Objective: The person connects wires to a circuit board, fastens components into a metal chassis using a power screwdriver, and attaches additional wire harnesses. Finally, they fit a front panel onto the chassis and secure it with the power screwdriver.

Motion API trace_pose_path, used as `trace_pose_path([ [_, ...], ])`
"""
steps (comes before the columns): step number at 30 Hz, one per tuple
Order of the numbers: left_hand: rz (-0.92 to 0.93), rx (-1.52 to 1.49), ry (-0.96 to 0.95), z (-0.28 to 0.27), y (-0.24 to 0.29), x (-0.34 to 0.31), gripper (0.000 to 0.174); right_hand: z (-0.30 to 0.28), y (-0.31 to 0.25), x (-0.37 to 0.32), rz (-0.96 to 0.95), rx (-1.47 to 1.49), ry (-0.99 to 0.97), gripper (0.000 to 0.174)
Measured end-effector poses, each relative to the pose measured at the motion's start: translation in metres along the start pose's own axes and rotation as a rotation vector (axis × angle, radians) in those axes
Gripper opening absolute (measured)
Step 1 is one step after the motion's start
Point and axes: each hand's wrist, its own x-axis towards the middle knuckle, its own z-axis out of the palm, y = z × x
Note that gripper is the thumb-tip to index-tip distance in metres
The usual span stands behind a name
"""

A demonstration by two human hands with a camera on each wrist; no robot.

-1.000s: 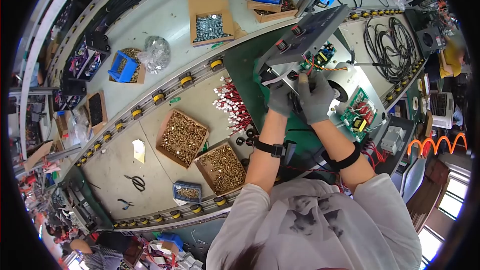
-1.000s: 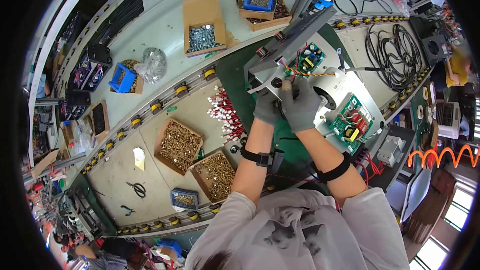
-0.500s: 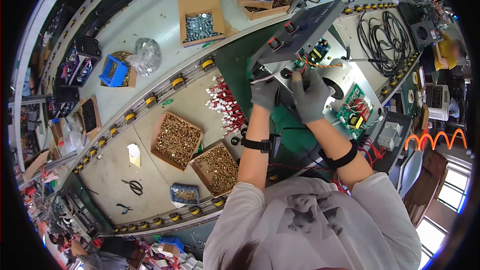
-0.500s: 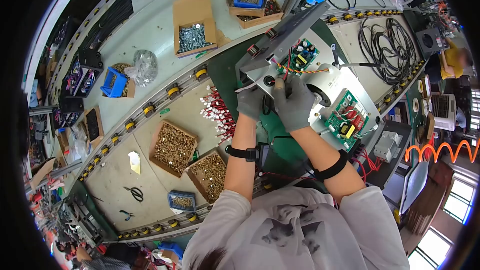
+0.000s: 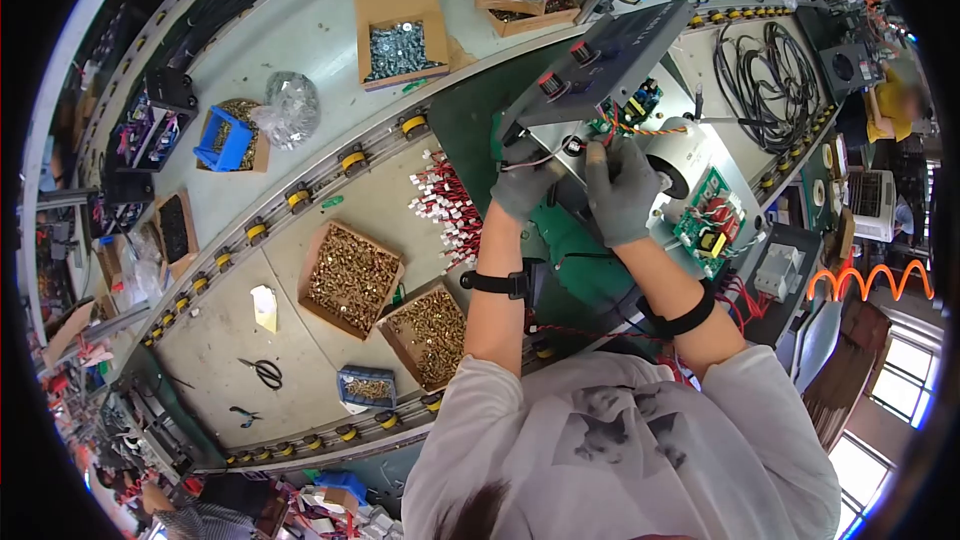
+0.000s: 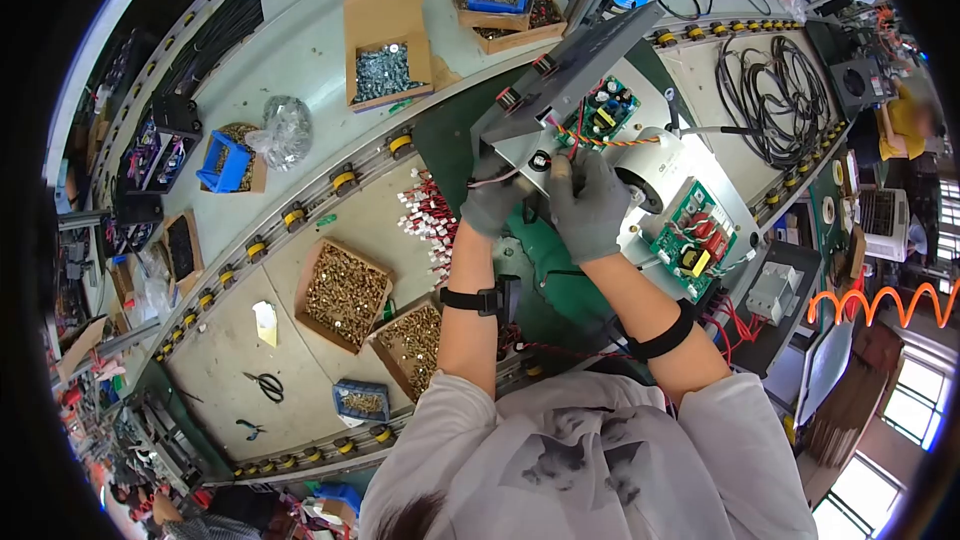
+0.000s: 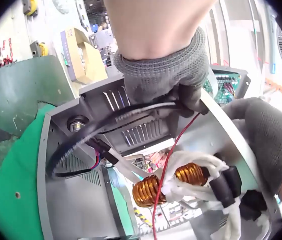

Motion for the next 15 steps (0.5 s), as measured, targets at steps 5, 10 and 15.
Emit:
trace_pose_path([
  [5, -0.416, -0.231, 0.207, 0.021, -0.031, -0.037, 0.029, 0.004, 0.001, 0.001, 0.024, 0.050, 0.027, 0.023],
  [10, -0.296, 0.598, 0.046, 0.020, -0.051, -0.022, 0.019, 0.004, 0.007, -0.002, 0.014, 0.111, 0.008, 0.018],
  [15, -0.322, 0.184, 0.333, 0.023, -0.023, -0.031, 0.020, 0.004, 0.009, 0.001, 0.084, 0.149, -0.017, 0.020],
])
